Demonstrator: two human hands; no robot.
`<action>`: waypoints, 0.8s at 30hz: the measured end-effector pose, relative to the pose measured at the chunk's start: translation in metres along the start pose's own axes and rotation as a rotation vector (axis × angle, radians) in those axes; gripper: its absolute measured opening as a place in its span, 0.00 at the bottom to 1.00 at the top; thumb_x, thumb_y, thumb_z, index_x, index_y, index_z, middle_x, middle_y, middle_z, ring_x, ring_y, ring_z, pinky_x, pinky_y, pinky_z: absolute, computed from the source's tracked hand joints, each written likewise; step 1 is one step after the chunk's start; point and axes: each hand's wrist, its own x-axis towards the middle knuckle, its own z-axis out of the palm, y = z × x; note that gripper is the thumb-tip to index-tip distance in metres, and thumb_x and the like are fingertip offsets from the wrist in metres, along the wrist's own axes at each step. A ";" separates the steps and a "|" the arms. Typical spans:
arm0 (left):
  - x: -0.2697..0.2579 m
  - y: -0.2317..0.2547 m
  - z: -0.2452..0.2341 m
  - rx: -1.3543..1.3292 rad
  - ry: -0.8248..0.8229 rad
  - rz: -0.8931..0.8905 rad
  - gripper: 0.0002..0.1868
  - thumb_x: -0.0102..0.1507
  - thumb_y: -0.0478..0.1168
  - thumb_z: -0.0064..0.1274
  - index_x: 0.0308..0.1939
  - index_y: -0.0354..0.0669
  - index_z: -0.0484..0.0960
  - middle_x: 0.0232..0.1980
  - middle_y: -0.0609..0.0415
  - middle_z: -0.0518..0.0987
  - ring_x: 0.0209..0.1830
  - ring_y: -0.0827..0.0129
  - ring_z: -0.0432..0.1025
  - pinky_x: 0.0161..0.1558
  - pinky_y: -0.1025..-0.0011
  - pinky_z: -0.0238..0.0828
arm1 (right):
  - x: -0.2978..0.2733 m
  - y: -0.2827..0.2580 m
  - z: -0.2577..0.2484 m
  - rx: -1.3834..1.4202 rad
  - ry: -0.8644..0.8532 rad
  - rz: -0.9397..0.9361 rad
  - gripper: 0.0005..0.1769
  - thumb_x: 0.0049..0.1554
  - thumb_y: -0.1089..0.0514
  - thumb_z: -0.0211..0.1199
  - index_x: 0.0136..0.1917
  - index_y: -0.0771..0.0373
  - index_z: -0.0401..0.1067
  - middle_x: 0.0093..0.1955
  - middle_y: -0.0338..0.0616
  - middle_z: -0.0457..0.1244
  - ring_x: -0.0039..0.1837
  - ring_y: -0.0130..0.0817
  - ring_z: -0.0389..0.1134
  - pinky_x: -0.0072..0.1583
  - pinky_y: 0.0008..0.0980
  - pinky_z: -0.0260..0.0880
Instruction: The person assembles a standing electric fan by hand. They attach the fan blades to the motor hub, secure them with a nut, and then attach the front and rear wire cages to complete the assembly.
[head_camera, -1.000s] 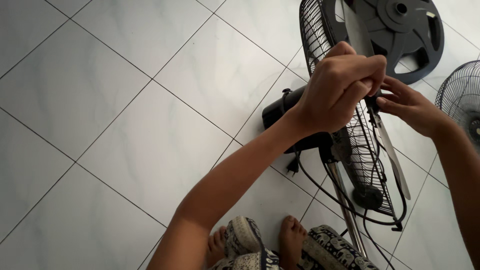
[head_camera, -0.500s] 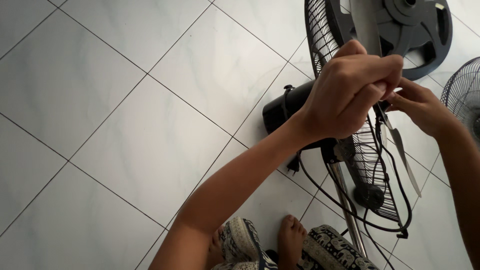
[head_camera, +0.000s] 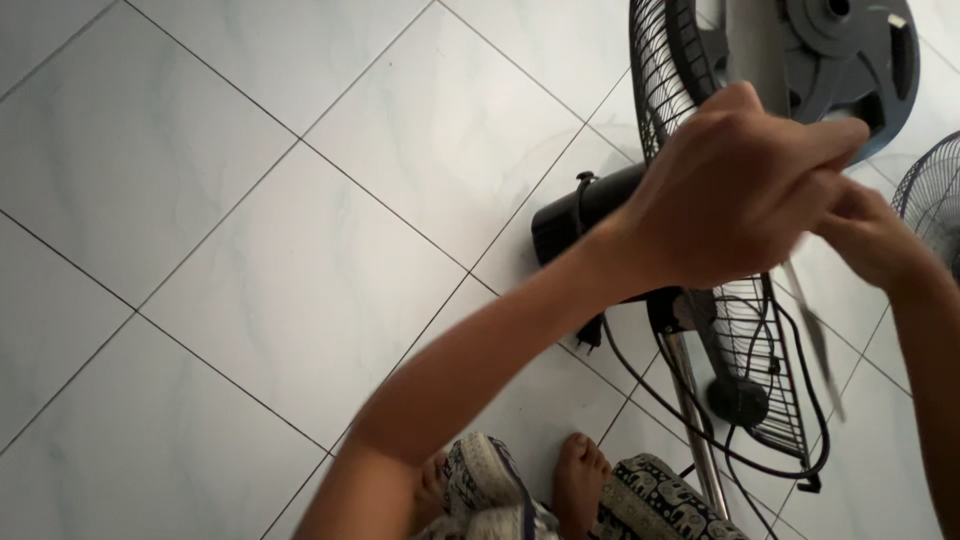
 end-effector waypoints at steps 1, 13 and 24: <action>0.007 0.000 0.002 0.149 -0.197 -0.116 0.12 0.63 0.42 0.41 0.37 0.44 0.81 0.20 0.57 0.78 0.20 0.70 0.73 0.47 0.66 0.68 | 0.001 0.002 -0.002 -0.013 0.004 -0.011 0.29 0.61 0.56 0.59 0.72 0.71 0.64 0.66 0.56 0.64 0.68 0.44 0.66 0.68 0.45 0.67; 0.014 -0.088 0.152 0.796 -1.329 -0.379 0.30 0.66 0.55 0.47 0.72 0.56 0.69 0.74 0.55 0.68 0.74 0.60 0.62 0.71 0.56 0.60 | -0.006 -0.053 0.030 0.102 0.000 -0.108 0.41 0.57 0.49 0.65 0.80 0.56 0.57 0.76 0.43 0.58 0.69 0.36 0.63 0.64 0.37 0.68; 0.004 -0.091 0.176 1.079 -0.483 -0.832 0.34 0.71 0.57 0.32 0.80 0.52 0.55 0.82 0.54 0.53 0.83 0.56 0.44 0.78 0.45 0.23 | 0.002 -0.042 0.033 0.232 -0.003 -0.152 0.42 0.56 0.52 0.66 0.81 0.56 0.57 0.76 0.43 0.58 0.69 0.36 0.61 0.60 0.35 0.67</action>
